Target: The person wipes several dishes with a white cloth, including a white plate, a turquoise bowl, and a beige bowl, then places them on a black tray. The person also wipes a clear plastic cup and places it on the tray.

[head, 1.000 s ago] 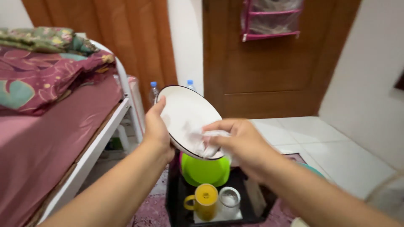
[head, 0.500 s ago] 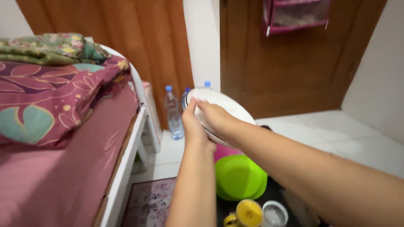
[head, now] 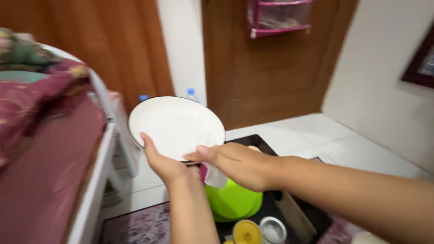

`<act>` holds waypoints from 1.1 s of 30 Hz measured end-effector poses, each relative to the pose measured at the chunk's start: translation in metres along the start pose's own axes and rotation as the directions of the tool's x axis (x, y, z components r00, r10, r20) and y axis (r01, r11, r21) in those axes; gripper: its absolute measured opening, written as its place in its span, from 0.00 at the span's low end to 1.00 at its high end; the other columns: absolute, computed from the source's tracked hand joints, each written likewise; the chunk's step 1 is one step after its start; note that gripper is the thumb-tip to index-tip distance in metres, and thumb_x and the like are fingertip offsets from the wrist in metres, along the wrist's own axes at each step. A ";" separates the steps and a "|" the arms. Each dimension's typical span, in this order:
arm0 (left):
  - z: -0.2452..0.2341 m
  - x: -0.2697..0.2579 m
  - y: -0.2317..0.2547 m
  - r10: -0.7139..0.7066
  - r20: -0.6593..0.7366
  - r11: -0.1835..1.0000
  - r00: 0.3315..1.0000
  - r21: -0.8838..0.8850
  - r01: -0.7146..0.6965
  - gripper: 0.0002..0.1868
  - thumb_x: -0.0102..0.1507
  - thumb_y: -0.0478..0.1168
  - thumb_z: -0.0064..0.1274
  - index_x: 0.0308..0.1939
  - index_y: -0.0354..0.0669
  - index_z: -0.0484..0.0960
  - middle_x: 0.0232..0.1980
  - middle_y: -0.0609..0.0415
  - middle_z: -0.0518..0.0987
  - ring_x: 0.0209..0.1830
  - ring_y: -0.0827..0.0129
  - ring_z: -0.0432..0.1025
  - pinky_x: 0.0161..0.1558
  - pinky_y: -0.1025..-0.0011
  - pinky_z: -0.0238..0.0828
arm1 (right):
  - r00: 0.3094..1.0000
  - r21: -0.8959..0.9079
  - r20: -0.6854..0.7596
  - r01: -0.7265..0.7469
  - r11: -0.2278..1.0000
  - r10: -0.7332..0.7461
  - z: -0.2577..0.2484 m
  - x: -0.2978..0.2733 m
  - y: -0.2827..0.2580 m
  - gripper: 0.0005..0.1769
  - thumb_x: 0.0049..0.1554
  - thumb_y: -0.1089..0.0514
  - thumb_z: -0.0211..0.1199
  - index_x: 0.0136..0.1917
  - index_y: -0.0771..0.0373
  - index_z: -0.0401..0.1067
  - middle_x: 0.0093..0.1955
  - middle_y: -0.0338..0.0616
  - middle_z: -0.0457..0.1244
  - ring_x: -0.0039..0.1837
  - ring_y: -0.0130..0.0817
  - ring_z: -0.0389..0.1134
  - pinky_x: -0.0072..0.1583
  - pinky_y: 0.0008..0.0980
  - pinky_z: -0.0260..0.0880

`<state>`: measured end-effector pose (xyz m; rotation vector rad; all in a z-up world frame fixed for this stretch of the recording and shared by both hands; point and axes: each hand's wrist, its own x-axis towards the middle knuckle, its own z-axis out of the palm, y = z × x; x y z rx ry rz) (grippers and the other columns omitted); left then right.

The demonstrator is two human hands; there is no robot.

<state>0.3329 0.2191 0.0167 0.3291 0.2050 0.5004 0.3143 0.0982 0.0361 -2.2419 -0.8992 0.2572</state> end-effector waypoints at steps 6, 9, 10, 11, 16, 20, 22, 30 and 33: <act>0.012 -0.002 -0.041 -0.087 -0.024 0.995 0.996 -0.045 0.086 0.43 0.56 0.66 0.49 0.72 0.51 0.68 0.73 0.54 0.72 0.72 0.63 0.69 0.72 0.58 0.65 | 0.997 -0.144 -0.060 0.031 0.989 -0.040 -0.062 -0.036 0.054 0.35 0.69 0.43 0.30 0.78 0.64 0.58 0.82 0.60 0.49 0.82 0.65 0.42 0.79 0.63 0.34; 0.039 -0.028 -0.055 -0.183 -0.038 0.982 0.982 -0.058 0.181 0.46 0.55 0.66 0.48 0.73 0.51 0.66 0.75 0.53 0.71 0.75 0.61 0.67 0.74 0.56 0.65 | 0.992 -0.342 -0.077 0.067 0.937 -0.099 -0.081 -0.051 0.083 0.34 0.70 0.43 0.30 0.80 0.63 0.53 0.84 0.60 0.45 0.83 0.64 0.38 0.79 0.64 0.34; 0.041 -0.030 -0.061 -0.191 -0.035 0.980 0.981 -0.058 0.188 0.46 0.55 0.66 0.48 0.73 0.51 0.66 0.75 0.53 0.71 0.75 0.61 0.67 0.74 0.56 0.65 | 0.992 -0.345 -0.082 0.060 0.937 -0.093 -0.087 -0.053 0.092 0.34 0.70 0.43 0.30 0.80 0.63 0.53 0.84 0.60 0.45 0.83 0.64 0.38 0.79 0.64 0.34; 0.043 -0.033 -0.067 -0.202 -0.006 0.978 0.979 -0.060 0.201 0.44 0.55 0.64 0.49 0.72 0.50 0.68 0.73 0.52 0.73 0.73 0.59 0.69 0.72 0.56 0.67 | 0.988 -0.423 -0.102 0.065 0.904 -0.119 -0.093 -0.055 0.100 0.33 0.70 0.43 0.31 0.80 0.62 0.54 0.83 0.59 0.46 0.83 0.63 0.40 0.79 0.64 0.35; 0.053 -0.046 -0.105 -0.209 0.061 0.973 0.976 -0.091 0.214 0.44 0.53 0.63 0.53 0.70 0.49 0.71 0.68 0.49 0.76 0.68 0.54 0.72 0.68 0.52 0.70 | 0.978 -0.617 -0.137 0.041 0.786 -0.158 -0.126 -0.053 0.146 0.34 0.71 0.41 0.30 0.78 0.63 0.59 0.82 0.56 0.50 0.84 0.60 0.41 0.80 0.61 0.33; 0.059 -0.080 -0.141 -0.275 0.159 0.961 0.948 0.047 0.271 0.42 0.55 0.65 0.52 0.70 0.52 0.71 0.69 0.51 0.76 0.68 0.56 0.73 0.68 0.52 0.69 | 0.993 -0.568 -0.108 -0.104 0.816 0.052 -0.147 -0.067 0.172 0.40 0.69 0.37 0.26 0.79 0.67 0.54 0.84 0.59 0.43 0.86 0.54 0.36 0.80 0.62 0.31; 0.068 -0.108 -0.148 -0.311 0.155 0.948 0.938 0.116 0.295 0.40 0.58 0.65 0.49 0.70 0.51 0.71 0.68 0.51 0.76 0.67 0.57 0.73 0.66 0.54 0.70 | 0.993 -0.527 -0.091 -0.107 0.843 0.069 -0.150 -0.080 0.184 0.39 0.70 0.40 0.26 0.80 0.71 0.52 0.84 0.63 0.42 0.86 0.55 0.35 0.79 0.65 0.31; 0.078 -0.153 -0.181 -0.462 -0.009 0.801 0.887 0.424 0.422 0.37 0.64 0.63 0.45 0.68 0.41 0.73 0.62 0.45 0.78 0.60 0.50 0.73 0.61 0.51 0.70 | 0.958 0.220 -0.157 -0.202 0.954 0.240 -0.124 -0.144 0.154 0.48 0.62 0.27 0.26 0.80 0.60 0.53 0.82 0.49 0.45 0.83 0.41 0.41 0.80 0.44 0.35; 0.089 -0.142 -0.193 -0.474 -0.240 0.723 0.847 0.443 0.530 0.31 0.61 0.66 0.46 0.52 0.47 0.82 0.52 0.48 0.84 0.53 0.51 0.77 0.60 0.51 0.69 | 0.961 0.439 -0.098 -0.191 0.878 0.259 -0.115 -0.168 0.119 0.48 0.57 0.27 0.30 0.73 0.57 0.68 0.74 0.43 0.64 0.77 0.28 0.61 0.77 0.30 0.53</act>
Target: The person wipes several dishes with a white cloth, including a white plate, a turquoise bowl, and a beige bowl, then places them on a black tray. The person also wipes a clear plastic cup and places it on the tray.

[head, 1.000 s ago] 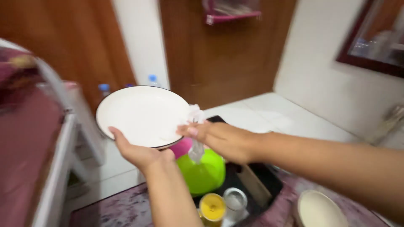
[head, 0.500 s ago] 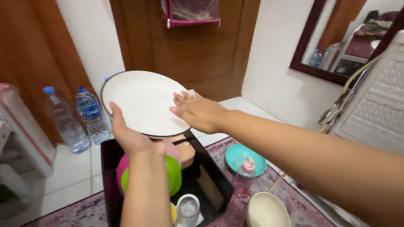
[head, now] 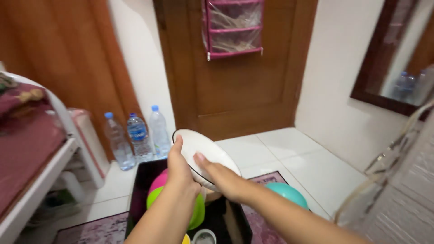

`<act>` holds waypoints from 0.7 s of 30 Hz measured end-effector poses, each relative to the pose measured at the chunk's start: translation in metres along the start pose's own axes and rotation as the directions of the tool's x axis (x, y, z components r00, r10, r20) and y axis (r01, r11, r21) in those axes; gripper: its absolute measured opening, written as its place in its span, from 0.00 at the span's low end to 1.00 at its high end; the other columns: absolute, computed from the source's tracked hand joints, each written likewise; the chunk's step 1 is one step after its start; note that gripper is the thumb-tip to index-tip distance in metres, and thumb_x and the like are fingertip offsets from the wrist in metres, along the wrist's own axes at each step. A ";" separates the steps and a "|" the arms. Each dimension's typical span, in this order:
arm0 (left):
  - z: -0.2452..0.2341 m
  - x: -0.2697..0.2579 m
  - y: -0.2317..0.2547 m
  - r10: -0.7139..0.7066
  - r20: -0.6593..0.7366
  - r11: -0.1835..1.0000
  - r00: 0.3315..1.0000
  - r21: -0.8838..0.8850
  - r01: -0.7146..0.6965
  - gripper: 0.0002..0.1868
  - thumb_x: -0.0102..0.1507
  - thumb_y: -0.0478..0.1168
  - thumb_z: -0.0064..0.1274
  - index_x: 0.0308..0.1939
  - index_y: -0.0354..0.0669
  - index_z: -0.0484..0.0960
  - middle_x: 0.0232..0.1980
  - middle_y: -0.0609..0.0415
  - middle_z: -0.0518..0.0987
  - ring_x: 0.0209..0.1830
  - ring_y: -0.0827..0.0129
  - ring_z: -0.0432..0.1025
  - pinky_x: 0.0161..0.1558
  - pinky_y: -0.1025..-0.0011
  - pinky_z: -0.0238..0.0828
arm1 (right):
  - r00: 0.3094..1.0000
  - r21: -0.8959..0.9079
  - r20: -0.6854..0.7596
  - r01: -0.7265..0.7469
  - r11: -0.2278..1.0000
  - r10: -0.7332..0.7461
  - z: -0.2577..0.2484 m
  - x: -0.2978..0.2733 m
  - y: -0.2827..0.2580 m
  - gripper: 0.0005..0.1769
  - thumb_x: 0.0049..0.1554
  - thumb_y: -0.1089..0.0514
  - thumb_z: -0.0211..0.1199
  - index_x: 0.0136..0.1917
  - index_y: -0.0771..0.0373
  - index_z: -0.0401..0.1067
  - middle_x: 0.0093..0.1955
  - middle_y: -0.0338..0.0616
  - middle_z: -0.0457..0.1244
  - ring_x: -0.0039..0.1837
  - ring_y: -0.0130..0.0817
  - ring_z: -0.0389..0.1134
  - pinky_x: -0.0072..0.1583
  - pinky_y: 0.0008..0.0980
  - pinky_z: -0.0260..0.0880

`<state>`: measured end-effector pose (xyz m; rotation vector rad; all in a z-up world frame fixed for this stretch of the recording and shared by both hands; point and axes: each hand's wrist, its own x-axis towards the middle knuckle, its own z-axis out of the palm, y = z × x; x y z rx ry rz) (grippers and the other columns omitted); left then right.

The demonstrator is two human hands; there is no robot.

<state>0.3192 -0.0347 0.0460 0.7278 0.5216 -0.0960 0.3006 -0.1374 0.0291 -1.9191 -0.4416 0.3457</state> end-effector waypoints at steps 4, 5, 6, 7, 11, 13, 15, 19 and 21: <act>-0.004 0.073 -0.001 0.238 -0.355 0.949 0.904 -0.114 -0.294 0.25 0.56 0.53 0.63 0.49 0.38 0.84 0.44 0.50 0.85 0.38 0.58 0.79 0.39 0.63 0.77 | 0.966 -0.046 -0.045 0.253 0.966 -0.255 0.002 0.007 0.041 0.33 0.62 0.35 0.42 0.66 0.52 0.76 0.68 0.34 0.69 0.70 0.21 0.65 0.72 0.25 0.60; -0.003 0.072 -0.002 0.212 -0.407 0.952 0.889 -0.121 -0.282 0.27 0.58 0.54 0.61 0.53 0.38 0.81 0.46 0.47 0.84 0.40 0.53 0.79 0.41 0.58 0.76 | 0.947 -0.092 -0.102 0.296 0.951 -0.305 0.000 0.007 0.048 0.24 0.62 0.41 0.48 0.57 0.54 0.78 0.53 0.32 0.66 0.57 0.22 0.63 0.59 0.26 0.61; -0.003 0.072 -0.002 0.184 -0.457 0.954 0.870 -0.128 -0.269 0.29 0.59 0.54 0.59 0.58 0.39 0.77 0.48 0.45 0.83 0.42 0.49 0.79 0.42 0.53 0.76 | 0.922 -0.139 -0.155 0.336 0.932 -0.355 -0.003 0.007 0.055 0.16 0.63 0.46 0.55 0.48 0.55 0.80 0.38 0.29 0.63 0.43 0.22 0.61 0.47 0.26 0.61; -0.001 0.068 -0.006 0.188 -0.455 0.953 0.871 -0.130 -0.274 0.29 0.59 0.54 0.59 0.58 0.39 0.77 0.48 0.45 0.83 0.42 0.49 0.79 0.42 0.53 0.76 | 0.920 -0.141 -0.155 0.341 0.930 -0.361 -0.010 0.005 0.062 0.16 0.63 0.46 0.55 0.48 0.55 0.80 0.38 0.29 0.63 0.43 0.22 0.61 0.47 0.26 0.61; -0.006 0.067 -0.014 0.090 -0.350 0.945 0.933 -0.265 -0.191 0.23 0.61 0.57 0.53 0.52 0.48 0.79 0.48 0.52 0.84 0.46 0.51 0.78 0.48 0.47 0.74 | 0.844 -0.371 -0.233 0.382 0.847 -0.483 -0.025 0.003 0.086 0.05 0.51 0.54 0.66 0.41 0.55 0.78 0.38 0.32 0.70 0.43 0.26 0.68 0.46 0.28 0.66; -0.017 0.081 -0.012 0.045 -0.263 0.951 0.964 -0.283 -0.121 0.21 0.63 0.61 0.48 0.50 0.55 0.80 0.51 0.52 0.84 0.51 0.49 0.77 0.53 0.44 0.72 | 0.813 -0.419 -0.280 0.375 0.827 -0.511 -0.024 0.005 0.095 0.07 0.49 0.55 0.69 0.43 0.54 0.80 0.41 0.34 0.73 0.44 0.29 0.72 0.47 0.29 0.68; -0.026 0.101 -0.005 0.055 -0.125 0.988 0.991 -0.135 -0.072 0.20 0.59 0.63 0.49 0.44 0.59 0.81 0.45 0.58 0.85 0.45 0.56 0.79 0.47 0.49 0.74 | 0.713 -0.494 -0.193 0.523 0.695 -0.674 -0.022 0.008 0.099 0.04 0.52 0.60 0.68 0.41 0.57 0.74 0.40 0.38 0.67 0.44 0.36 0.68 0.47 0.33 0.65; -0.015 0.064 0.030 -0.152 -0.029 0.980 0.988 0.124 0.154 0.29 0.51 0.64 0.60 0.45 0.49 0.77 0.44 0.50 0.79 0.47 0.54 0.76 0.52 0.39 0.73 | 0.621 -0.518 -0.190 0.595 0.615 -0.760 -0.015 0.002 0.072 0.09 0.61 0.54 0.60 0.48 0.62 0.73 0.43 0.45 0.67 0.46 0.42 0.67 0.48 0.37 0.65; -0.007 0.024 0.042 -0.159 0.142 0.740 0.977 0.672 0.023 0.55 0.51 0.78 0.35 0.65 0.38 0.75 0.65 0.43 0.79 0.57 0.53 0.74 0.70 0.36 0.51 | 0.652 -0.461 -0.410 0.455 0.762 -0.638 -0.021 0.005 0.060 0.13 0.60 0.51 0.58 0.36 0.56 0.62 0.34 0.36 0.57 0.38 0.31 0.58 0.41 0.36 0.58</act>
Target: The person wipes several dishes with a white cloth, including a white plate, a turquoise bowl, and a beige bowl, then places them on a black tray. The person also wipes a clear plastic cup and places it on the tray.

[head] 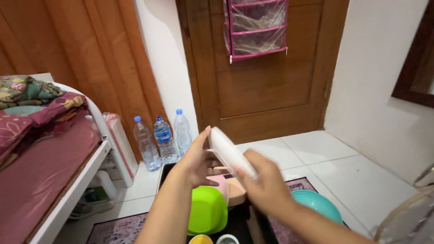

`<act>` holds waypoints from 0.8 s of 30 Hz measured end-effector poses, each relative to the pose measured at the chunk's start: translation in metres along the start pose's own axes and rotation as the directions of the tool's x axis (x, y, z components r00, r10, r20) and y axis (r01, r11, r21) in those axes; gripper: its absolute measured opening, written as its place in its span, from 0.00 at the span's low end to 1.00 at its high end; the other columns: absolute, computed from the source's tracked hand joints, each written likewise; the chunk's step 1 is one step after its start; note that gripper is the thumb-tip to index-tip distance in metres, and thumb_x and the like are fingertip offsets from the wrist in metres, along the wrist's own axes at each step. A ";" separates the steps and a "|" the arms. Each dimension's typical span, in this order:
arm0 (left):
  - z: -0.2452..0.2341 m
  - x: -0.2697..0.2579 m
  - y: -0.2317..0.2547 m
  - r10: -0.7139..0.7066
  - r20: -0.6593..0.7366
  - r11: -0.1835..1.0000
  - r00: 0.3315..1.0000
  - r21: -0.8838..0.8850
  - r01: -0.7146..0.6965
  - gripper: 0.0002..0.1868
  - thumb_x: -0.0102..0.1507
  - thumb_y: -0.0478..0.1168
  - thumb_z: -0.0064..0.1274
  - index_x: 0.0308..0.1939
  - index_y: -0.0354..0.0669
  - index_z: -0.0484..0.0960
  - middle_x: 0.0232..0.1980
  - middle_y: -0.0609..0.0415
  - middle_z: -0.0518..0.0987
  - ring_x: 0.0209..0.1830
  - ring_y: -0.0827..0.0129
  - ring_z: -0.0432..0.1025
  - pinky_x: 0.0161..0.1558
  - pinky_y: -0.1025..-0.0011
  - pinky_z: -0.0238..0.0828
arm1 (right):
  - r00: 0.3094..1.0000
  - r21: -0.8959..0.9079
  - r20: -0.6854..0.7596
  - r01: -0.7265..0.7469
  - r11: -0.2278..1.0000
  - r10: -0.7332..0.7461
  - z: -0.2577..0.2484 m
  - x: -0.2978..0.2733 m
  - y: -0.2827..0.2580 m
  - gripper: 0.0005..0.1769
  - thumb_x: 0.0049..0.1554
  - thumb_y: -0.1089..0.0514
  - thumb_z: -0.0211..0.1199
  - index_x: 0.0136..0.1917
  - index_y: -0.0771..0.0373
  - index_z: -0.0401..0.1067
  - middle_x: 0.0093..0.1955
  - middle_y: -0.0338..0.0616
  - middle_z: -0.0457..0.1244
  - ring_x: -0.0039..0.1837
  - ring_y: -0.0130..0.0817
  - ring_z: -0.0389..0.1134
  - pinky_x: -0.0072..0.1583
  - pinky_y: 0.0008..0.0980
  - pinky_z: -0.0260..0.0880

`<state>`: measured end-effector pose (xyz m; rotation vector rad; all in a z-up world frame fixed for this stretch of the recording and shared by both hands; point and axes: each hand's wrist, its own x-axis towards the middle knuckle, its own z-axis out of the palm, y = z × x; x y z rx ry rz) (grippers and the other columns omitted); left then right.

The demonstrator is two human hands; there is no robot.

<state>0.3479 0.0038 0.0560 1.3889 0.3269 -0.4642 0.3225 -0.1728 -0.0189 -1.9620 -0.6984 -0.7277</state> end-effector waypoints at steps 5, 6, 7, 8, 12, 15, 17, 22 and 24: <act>-0.039 0.063 -0.032 0.273 -0.087 0.912 0.958 0.341 -0.229 0.54 0.58 0.82 0.41 0.65 0.38 0.78 0.61 0.42 0.81 0.60 0.45 0.75 0.64 0.39 0.57 | 0.953 0.317 -0.104 -0.239 0.918 0.284 -0.044 0.049 -0.015 0.16 0.62 0.52 0.62 0.36 0.62 0.74 0.27 0.39 0.61 0.32 0.28 0.61 0.36 0.28 0.62; -0.043 0.076 -0.037 0.353 -0.143 0.859 0.925 0.440 -0.261 0.57 0.56 0.82 0.49 0.65 0.32 0.76 0.60 0.37 0.80 0.57 0.45 0.76 0.59 0.43 0.66 | 0.905 0.462 -0.067 -0.345 0.817 0.420 -0.051 0.055 -0.017 0.16 0.63 0.51 0.62 0.37 0.62 0.76 0.27 0.37 0.64 0.29 0.23 0.63 0.32 0.22 0.63; -0.033 0.057 -0.039 0.352 -0.141 0.861 0.925 0.437 -0.261 0.57 0.56 0.82 0.49 0.65 0.32 0.76 0.60 0.37 0.80 0.57 0.45 0.76 0.59 0.43 0.66 | 0.905 0.459 -0.066 -0.346 0.818 0.420 -0.054 0.057 -0.031 0.16 0.63 0.51 0.62 0.37 0.62 0.76 0.27 0.37 0.64 0.29 0.23 0.63 0.32 0.22 0.63; -0.024 0.037 -0.040 0.272 -0.029 0.942 0.962 0.210 -0.260 0.58 0.56 0.81 0.46 0.70 0.34 0.71 0.66 0.38 0.76 0.64 0.44 0.72 0.64 0.46 0.64 | 0.830 0.555 -0.039 -0.445 0.703 0.556 -0.057 0.060 -0.046 0.16 0.63 0.50 0.61 0.46 0.67 0.76 0.34 0.45 0.67 0.33 0.29 0.67 0.37 0.34 0.69; -0.006 0.037 -0.036 0.307 0.126 0.921 0.943 -0.288 -0.261 0.47 0.59 0.69 0.51 0.72 0.39 0.72 0.68 0.40 0.75 0.68 0.47 0.70 0.66 0.53 0.67 | 0.545 0.739 0.148 -0.615 0.274 0.825 -0.060 0.066 -0.094 0.23 0.61 0.46 0.61 0.57 0.68 0.76 0.49 0.56 0.68 0.50 0.48 0.72 0.54 0.57 0.72; -0.001 0.030 -0.030 0.330 0.035 0.866 0.943 -0.409 -0.288 0.44 0.57 0.63 0.58 0.69 0.37 0.75 0.65 0.40 0.76 0.66 0.47 0.71 0.65 0.52 0.67 | 0.516 0.759 0.170 -0.612 0.222 0.839 -0.049 0.059 -0.037 0.27 0.59 0.42 0.62 0.61 0.65 0.74 0.55 0.54 0.68 0.57 0.48 0.71 0.61 0.56 0.70; -0.024 0.074 -0.035 0.375 -0.059 0.862 0.925 -0.345 -0.372 0.39 0.55 0.59 0.65 0.63 0.37 0.78 0.55 0.40 0.79 0.55 0.49 0.74 0.57 0.52 0.72 | 0.487 0.728 0.121 -0.636 0.256 0.865 -0.036 0.043 0.024 0.30 0.60 0.41 0.61 0.65 0.66 0.72 0.58 0.54 0.66 0.61 0.46 0.69 0.63 0.54 0.69; -0.005 0.075 -0.028 0.438 -0.119 0.897 0.891 -0.010 -0.443 0.33 0.48 0.56 0.76 0.53 0.47 0.87 0.38 0.44 0.85 0.37 0.57 0.80 0.40 0.56 0.80 | 0.299 0.569 0.052 -0.793 0.218 0.953 -0.008 -0.011 0.084 0.44 0.60 0.34 0.61 0.72 0.73 0.64 0.70 0.67 0.61 0.70 0.54 0.65 0.66 0.56 0.67; 0.010 0.063 -0.025 0.475 -0.052 0.867 0.879 0.196 -0.457 0.28 0.50 0.56 0.73 0.47 0.45 0.89 0.31 0.47 0.82 0.30 0.63 0.78 0.30 0.67 0.77 | 0.247 0.701 0.160 -0.710 0.065 0.956 0.005 -0.027 0.113 0.40 0.64 0.39 0.55 0.72 0.76 0.59 0.70 0.65 0.60 0.69 0.59 0.65 0.64 0.60 0.68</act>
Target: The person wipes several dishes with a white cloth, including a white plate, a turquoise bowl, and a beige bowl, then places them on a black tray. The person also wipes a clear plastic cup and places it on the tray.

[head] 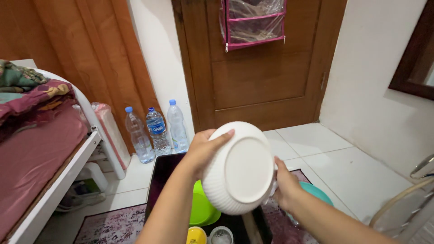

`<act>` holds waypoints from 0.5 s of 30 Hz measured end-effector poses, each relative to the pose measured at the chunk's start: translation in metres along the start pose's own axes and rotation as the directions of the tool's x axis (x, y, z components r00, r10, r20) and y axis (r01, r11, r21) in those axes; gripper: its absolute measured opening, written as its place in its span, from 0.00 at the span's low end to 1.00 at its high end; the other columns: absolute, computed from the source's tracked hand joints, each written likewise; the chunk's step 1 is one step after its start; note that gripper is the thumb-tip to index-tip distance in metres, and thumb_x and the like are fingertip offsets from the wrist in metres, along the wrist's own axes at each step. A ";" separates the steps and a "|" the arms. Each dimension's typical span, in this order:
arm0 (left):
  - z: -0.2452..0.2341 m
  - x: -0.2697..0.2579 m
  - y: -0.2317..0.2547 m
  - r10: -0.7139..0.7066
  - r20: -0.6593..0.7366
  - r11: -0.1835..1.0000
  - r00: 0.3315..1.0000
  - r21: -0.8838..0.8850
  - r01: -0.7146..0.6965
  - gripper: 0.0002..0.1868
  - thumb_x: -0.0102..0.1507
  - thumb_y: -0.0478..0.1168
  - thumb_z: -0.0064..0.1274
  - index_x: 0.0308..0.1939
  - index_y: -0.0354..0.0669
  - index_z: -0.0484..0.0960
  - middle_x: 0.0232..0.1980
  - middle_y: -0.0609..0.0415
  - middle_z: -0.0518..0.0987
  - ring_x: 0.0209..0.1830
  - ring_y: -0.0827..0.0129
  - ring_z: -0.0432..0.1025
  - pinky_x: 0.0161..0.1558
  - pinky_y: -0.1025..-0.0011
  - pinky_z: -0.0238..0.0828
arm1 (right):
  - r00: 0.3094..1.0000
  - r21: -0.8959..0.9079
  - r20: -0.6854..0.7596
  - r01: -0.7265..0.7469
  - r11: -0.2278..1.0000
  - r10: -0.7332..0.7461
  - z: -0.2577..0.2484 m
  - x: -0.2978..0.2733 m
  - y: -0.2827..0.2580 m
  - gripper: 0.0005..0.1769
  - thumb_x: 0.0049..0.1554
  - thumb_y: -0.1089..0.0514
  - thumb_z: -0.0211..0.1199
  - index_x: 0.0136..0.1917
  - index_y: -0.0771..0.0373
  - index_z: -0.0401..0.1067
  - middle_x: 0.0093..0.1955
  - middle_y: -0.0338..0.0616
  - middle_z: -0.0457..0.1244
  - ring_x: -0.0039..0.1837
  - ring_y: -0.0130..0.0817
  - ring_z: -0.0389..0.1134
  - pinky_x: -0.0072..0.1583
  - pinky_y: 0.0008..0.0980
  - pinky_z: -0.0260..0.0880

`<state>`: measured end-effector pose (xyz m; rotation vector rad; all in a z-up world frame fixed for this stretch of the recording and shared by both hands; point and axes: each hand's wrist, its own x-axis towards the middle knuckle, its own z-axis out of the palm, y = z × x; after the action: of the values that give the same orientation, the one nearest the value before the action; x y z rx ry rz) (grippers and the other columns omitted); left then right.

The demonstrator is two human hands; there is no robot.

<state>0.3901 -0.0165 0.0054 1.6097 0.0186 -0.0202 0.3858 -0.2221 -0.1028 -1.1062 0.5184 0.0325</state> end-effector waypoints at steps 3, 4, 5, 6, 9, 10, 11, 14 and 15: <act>0.008 -0.017 0.013 0.010 0.029 0.999 1.000 0.039 -0.011 0.24 0.50 0.55 0.71 0.41 0.42 0.89 0.27 0.47 0.80 0.25 0.65 0.76 0.26 0.72 0.73 | 0.994 0.080 0.028 -0.107 0.991 0.105 -0.007 0.042 0.013 0.27 0.63 0.52 0.57 0.67 0.74 0.63 0.60 0.55 0.62 0.60 0.58 0.69 0.58 0.60 0.73; 0.008 -0.017 0.015 0.013 0.031 0.999 0.999 0.038 -0.014 0.24 0.50 0.55 0.71 0.41 0.42 0.89 0.27 0.47 0.80 0.25 0.65 0.76 0.26 0.72 0.73 | 0.994 0.081 0.028 -0.103 0.991 0.101 -0.020 0.057 0.016 0.27 0.63 0.52 0.57 0.67 0.74 0.63 0.60 0.55 0.62 0.60 0.58 0.69 0.58 0.60 0.73; 0.008 -0.017 0.017 0.003 0.039 0.999 0.999 0.054 -0.005 0.25 0.50 0.56 0.71 0.41 0.42 0.89 0.27 0.47 0.80 0.24 0.65 0.75 0.26 0.71 0.73 | 0.994 0.039 -0.108 -0.006 0.999 0.010 -0.034 0.071 0.019 0.25 0.59 0.56 0.60 0.64 0.76 0.65 0.57 0.59 0.64 0.58 0.60 0.70 0.58 0.64 0.72; 0.007 -0.017 0.018 -0.008 0.045 0.997 0.999 0.071 0.004 0.26 0.50 0.57 0.71 0.42 0.42 0.89 0.26 0.47 0.80 0.23 0.64 0.75 0.25 0.71 0.73 | 0.968 -0.015 -0.236 0.086 0.996 -0.087 -0.046 0.085 0.022 0.24 0.56 0.60 0.63 0.61 0.78 0.66 0.54 0.63 0.66 0.57 0.63 0.71 0.57 0.67 0.71; -0.002 -0.009 0.011 0.031 0.050 0.996 0.998 0.077 -0.035 0.23 0.64 0.59 0.55 0.32 0.41 0.79 0.29 0.56 0.77 0.27 0.72 0.69 0.30 0.72 0.64 | 0.878 -0.156 -0.341 0.299 0.941 -0.335 -0.035 0.079 -0.009 0.11 0.54 0.55 0.60 0.47 0.64 0.72 0.42 0.46 0.64 0.44 0.41 0.61 0.48 0.42 0.61; -0.003 -0.002 0.005 0.030 0.049 0.997 0.998 0.075 -0.033 0.23 0.64 0.59 0.55 0.32 0.41 0.79 0.29 0.56 0.77 0.27 0.72 0.69 0.30 0.72 0.64 | 0.878 -0.159 -0.340 0.299 0.941 -0.336 -0.016 0.046 -0.020 0.11 0.54 0.55 0.60 0.47 0.64 0.72 0.42 0.46 0.64 0.44 0.41 0.61 0.48 0.42 0.61; -0.003 0.005 0.000 0.076 -0.018 0.960 0.997 0.271 -0.069 0.24 0.64 0.62 0.52 0.38 0.46 0.85 0.36 0.52 0.82 0.41 0.63 0.74 0.42 0.66 0.69 | 0.830 -0.240 -0.179 0.485 0.841 -0.529 0.002 0.013 -0.031 0.15 0.54 0.59 0.59 0.53 0.66 0.75 0.50 0.51 0.67 0.54 0.42 0.64 0.57 0.43 0.63; 0.004 0.000 0.003 0.165 -0.090 0.853 0.982 0.513 -0.097 0.28 0.65 0.65 0.45 0.46 0.50 0.90 0.45 0.48 0.86 0.57 0.51 0.77 0.58 0.57 0.72 | 0.584 -0.251 0.174 0.805 0.538 -0.793 0.042 -0.035 -0.039 0.19 0.54 0.65 0.57 0.58 0.68 0.78 0.60 0.57 0.69 0.68 0.47 0.67 0.69 0.45 0.62; 0.008 -0.006 0.007 0.202 -0.103 0.819 0.974 0.563 -0.110 0.29 0.67 0.64 0.40 0.47 0.50 0.89 0.47 0.47 0.86 0.61 0.48 0.75 0.60 0.54 0.70 | 0.393 -0.180 0.335 0.919 0.351 -0.856 0.052 -0.043 -0.037 0.20 0.54 0.68 0.57 0.59 0.68 0.78 0.61 0.58 0.69 0.71 0.51 0.66 0.72 0.46 0.60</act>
<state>0.3841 -0.0248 0.0121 2.1923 0.0024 0.2542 0.3779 -0.1845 -0.0362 -1.6042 -0.3712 -0.7926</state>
